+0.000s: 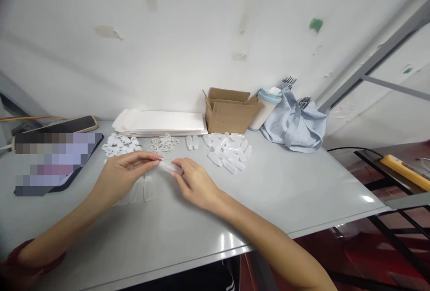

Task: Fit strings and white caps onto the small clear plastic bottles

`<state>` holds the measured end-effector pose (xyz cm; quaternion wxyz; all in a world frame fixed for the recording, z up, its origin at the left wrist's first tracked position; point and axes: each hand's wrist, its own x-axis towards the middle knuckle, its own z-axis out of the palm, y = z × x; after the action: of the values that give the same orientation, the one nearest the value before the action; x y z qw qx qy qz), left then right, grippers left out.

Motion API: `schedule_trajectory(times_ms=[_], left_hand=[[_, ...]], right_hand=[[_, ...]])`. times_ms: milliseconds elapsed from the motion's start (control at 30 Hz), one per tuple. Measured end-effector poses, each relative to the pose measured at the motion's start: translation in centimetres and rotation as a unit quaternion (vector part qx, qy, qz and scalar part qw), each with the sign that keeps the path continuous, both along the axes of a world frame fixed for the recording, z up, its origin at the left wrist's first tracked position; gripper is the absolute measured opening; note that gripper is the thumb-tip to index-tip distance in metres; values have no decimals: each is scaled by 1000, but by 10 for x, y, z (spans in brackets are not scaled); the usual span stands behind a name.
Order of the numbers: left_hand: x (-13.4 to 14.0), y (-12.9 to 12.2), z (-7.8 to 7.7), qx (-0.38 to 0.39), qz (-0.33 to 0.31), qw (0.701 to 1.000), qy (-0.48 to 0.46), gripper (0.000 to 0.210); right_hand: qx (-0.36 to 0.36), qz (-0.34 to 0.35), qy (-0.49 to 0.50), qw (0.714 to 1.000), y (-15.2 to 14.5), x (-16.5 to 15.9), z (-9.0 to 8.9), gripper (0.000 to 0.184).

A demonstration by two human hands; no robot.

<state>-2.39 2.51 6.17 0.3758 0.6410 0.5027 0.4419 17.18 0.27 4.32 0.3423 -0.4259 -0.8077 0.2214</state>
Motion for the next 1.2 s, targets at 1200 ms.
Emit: schedule_trajectory(times_ms=[1200], left_hand=[[5,-16,-18,474,-64,843,247,35]], right_hand=[[-170,37,166,971,-4,-4,0,30]])
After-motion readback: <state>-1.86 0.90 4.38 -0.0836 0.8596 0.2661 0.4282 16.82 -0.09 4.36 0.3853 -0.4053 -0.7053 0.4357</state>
